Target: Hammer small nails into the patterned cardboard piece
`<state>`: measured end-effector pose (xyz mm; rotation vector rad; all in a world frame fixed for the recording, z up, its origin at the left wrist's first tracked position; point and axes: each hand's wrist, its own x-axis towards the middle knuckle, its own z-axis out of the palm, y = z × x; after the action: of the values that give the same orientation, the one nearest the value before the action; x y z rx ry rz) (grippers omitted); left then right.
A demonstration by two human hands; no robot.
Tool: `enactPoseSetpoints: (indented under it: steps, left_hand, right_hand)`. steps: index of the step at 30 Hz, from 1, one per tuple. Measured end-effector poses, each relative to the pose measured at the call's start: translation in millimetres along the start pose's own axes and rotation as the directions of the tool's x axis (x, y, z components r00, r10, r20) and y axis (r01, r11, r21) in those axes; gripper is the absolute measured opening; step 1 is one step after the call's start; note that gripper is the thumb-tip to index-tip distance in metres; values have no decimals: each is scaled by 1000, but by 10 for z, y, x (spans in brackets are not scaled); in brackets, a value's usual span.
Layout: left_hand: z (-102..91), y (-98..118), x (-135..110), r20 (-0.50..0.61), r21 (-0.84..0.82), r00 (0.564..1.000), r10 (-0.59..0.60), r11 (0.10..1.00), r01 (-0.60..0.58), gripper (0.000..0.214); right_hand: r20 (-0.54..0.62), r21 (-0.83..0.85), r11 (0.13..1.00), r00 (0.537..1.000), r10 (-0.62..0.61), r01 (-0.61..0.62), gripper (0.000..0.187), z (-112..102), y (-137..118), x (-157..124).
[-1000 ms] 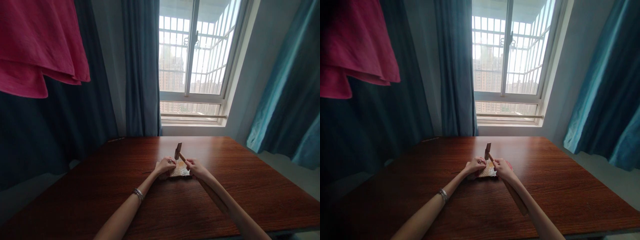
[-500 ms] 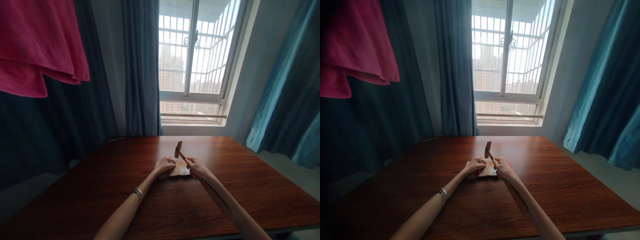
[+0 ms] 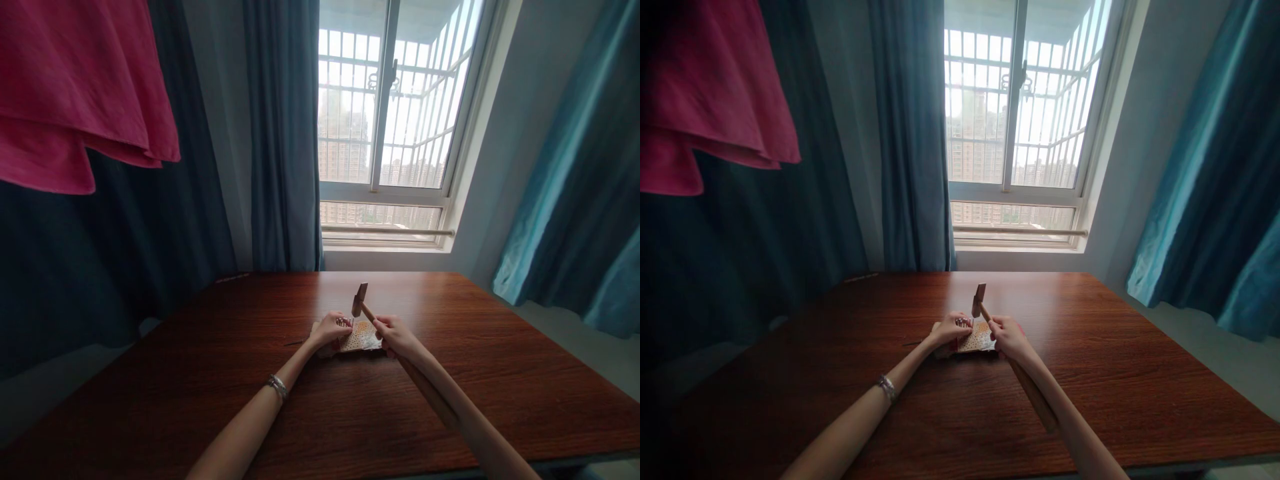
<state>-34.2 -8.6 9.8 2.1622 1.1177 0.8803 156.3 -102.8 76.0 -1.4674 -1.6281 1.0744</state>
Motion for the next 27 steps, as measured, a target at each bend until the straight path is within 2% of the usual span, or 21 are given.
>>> enactPoseSetpoints:
  steps: [9, 19, 27]
  left_hand:
    - [-59, 130, -41, 22, -7, 999, -48, 999, 48, 14]
    - [26, -15, 16, 15, -41, 998, 59, 997, -58, 13]
    - [54, -80, 34, 5, -10, 999, 36, 999, -36, 14]
  right_hand:
    - [-25, 23, 999, 999, 44, -43, 28, 25, -30, 20]
    - [-6, -28, 999, 999, 41, -41, 29, 28, -39, 39]
    - [39, -58, 998, 998, 41, -38, 27, 7, -25, 67]
